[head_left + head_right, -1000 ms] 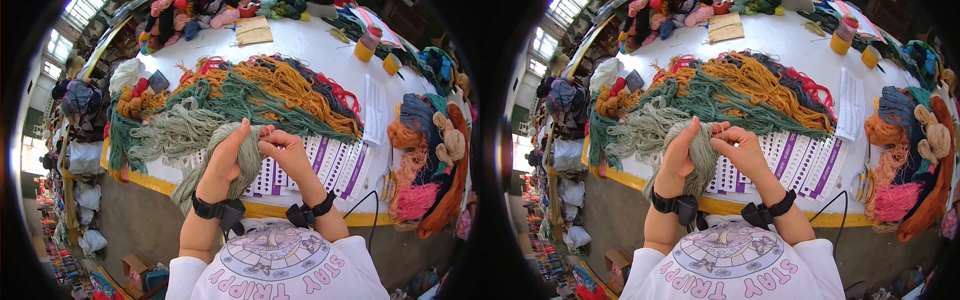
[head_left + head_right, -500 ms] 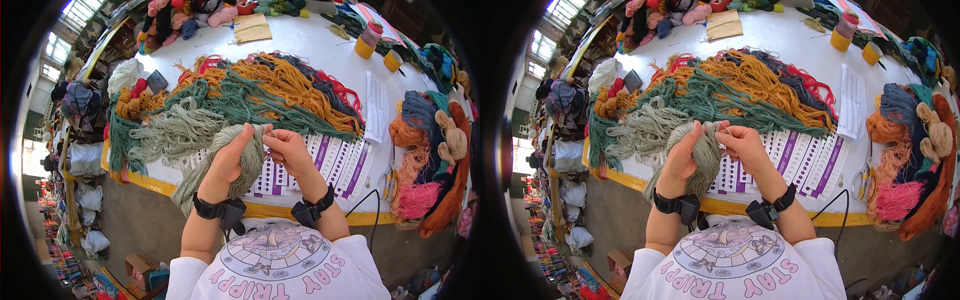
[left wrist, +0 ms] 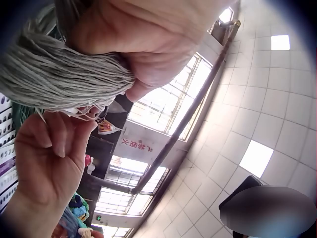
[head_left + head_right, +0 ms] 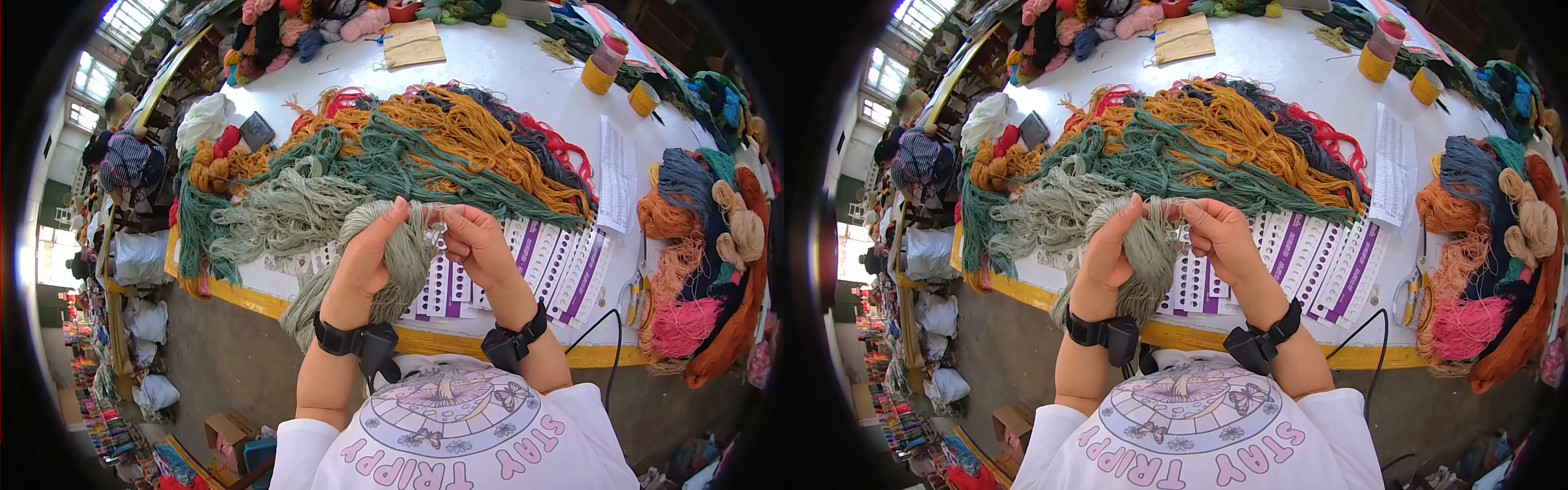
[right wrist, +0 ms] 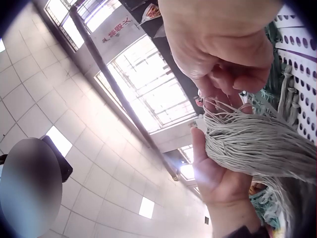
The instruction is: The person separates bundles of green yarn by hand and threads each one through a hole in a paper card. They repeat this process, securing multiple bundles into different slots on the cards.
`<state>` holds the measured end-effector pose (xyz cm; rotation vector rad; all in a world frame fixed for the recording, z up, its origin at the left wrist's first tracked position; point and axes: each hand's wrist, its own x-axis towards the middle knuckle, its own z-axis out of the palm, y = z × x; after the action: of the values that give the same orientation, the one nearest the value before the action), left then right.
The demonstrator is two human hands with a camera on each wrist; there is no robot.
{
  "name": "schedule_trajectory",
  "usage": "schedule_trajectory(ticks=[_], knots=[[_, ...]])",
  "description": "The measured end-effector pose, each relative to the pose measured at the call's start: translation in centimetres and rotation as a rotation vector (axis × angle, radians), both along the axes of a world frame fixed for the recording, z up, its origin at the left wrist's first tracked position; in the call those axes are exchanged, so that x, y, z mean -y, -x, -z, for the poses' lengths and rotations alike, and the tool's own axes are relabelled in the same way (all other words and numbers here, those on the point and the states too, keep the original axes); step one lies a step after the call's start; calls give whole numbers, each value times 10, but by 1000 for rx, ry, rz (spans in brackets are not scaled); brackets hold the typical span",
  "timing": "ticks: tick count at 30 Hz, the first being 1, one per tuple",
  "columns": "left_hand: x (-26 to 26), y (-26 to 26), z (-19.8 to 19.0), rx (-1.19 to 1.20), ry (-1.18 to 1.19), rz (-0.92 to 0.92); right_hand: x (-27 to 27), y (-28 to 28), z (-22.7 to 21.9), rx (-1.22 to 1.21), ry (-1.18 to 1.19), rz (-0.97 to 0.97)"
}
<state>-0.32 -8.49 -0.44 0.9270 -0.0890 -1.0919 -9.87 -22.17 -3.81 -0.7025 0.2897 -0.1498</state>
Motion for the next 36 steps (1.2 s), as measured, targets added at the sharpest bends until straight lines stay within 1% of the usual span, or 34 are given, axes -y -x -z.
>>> schedule_trajectory(ticks=[3, 6, 9, 12, 15, 18, 21, 24, 27, 30, 33, 36], knots=[[3, 3, -5, -33, 17, -16, 0, 0, 0, -46, -2, 5], [2, 0, 4, -61, -26, -81, 2, 1, -6, -112, 104, -20], [5, 0, -2, -55, 19, 0, -3, 0, -10, -155, 500, -33], [4, -3, 6, -54, 26, 30, -5, 0, -15, -101, 484, -9], [2, -6, 9, -28, -27, 21, -1, -2, -2, -103, 326, 46], [2, -7, 16, -9, -7, 3, -5, -5, -9, -94, -31, 138], [1, -4, 9, -36, 55, 76, -3, -2, -9, -119, -60, 10], [5, 4, -1, 18, 18, 50, -6, -1, -5, -147, 267, -46], [5, 5, -3, 39, 21, 97, -5, -2, 2, -149, 306, -24], [2, 2, 0, 10, 65, 108, -8, -1, 3, -124, 231, 25], [5, 4, -3, -18, 50, 3, -6, 0, 0, -135, 180, 0], [4, 3, -5, -9, 77, 44, -8, 0, -6, -153, 73, 53]])
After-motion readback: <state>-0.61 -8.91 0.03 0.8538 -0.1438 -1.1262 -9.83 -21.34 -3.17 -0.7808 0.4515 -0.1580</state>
